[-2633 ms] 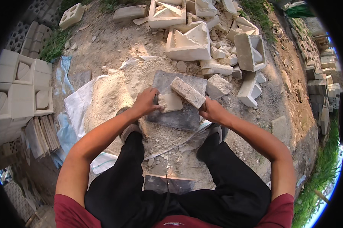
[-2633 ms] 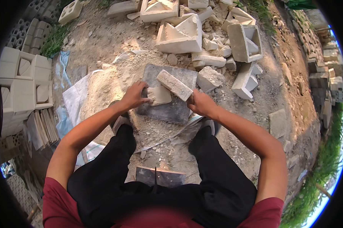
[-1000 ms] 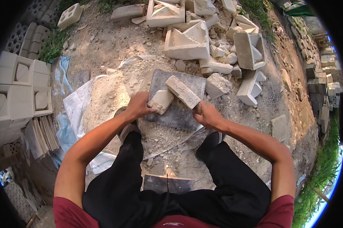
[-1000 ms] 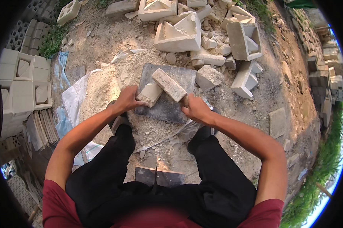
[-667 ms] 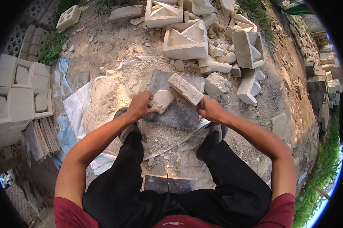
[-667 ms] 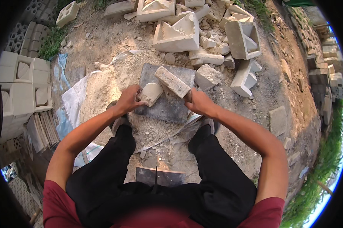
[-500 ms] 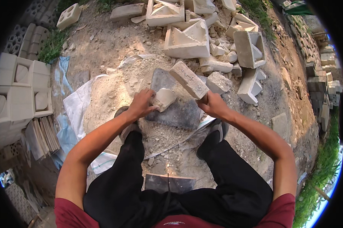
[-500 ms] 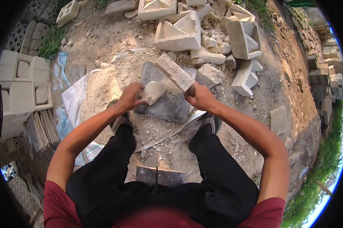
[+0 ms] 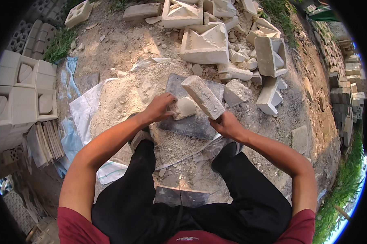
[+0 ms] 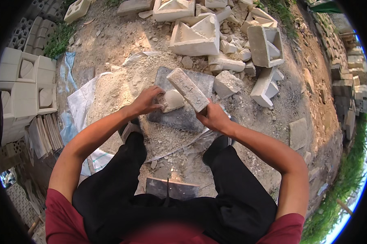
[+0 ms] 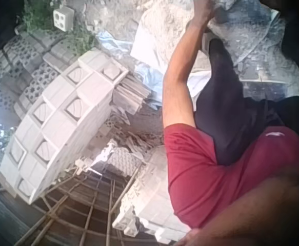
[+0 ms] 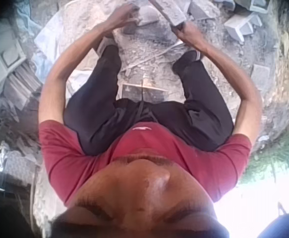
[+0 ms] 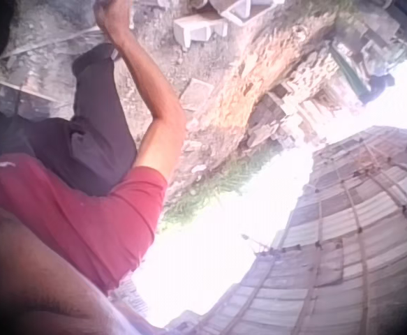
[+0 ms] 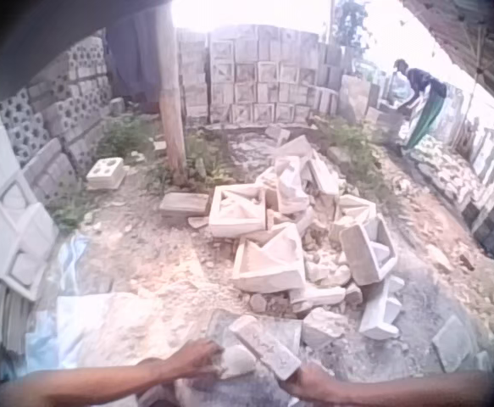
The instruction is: The person uses a wooden mallet to chip away at a stone block held against a flat stone surface.
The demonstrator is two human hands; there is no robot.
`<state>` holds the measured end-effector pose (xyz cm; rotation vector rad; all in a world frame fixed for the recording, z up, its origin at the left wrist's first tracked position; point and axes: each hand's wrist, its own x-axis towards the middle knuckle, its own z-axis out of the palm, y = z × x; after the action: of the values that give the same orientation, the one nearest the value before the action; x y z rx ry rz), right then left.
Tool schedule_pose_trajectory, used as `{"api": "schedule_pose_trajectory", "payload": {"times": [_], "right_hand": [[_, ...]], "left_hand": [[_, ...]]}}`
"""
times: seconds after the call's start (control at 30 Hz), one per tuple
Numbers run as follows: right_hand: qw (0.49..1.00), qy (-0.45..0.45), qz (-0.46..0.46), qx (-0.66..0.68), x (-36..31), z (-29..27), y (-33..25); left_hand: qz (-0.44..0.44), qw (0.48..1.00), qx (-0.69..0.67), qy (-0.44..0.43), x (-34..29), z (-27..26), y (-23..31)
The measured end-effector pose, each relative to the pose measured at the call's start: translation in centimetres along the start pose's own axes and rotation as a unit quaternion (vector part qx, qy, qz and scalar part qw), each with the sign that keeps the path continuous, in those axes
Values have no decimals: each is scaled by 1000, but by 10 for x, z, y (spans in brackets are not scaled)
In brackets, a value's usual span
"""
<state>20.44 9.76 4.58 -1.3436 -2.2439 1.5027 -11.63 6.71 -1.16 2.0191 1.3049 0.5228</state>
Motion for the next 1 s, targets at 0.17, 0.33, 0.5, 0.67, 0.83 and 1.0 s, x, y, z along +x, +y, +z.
{"api": "schedule_pose_trajectory", "payload": {"times": [0.17,0.33,0.5,0.67,0.83,1.0], "right_hand": [[994,2,40,-97,9,-6,6],[1000,-7,23,10,6,-11,-16],[997,-16,17,-80,12,0,22],[999,-14,44,10,13,-13,-8],[996,-11,-21,-85,18,1,18],[999,-18,-10,-26,22,-15,-13]], "left_hand": [[-12,1000,-11,-6,-3,4,-5],[-43,999,-13,-5,-5,7,-6],[-54,998,-24,-14,-2,8,-7],[-43,999,4,-1,-5,8,-8],[-48,998,-32,-3,-2,7,-2],[-43,998,-50,4,-5,7,-5]]}}
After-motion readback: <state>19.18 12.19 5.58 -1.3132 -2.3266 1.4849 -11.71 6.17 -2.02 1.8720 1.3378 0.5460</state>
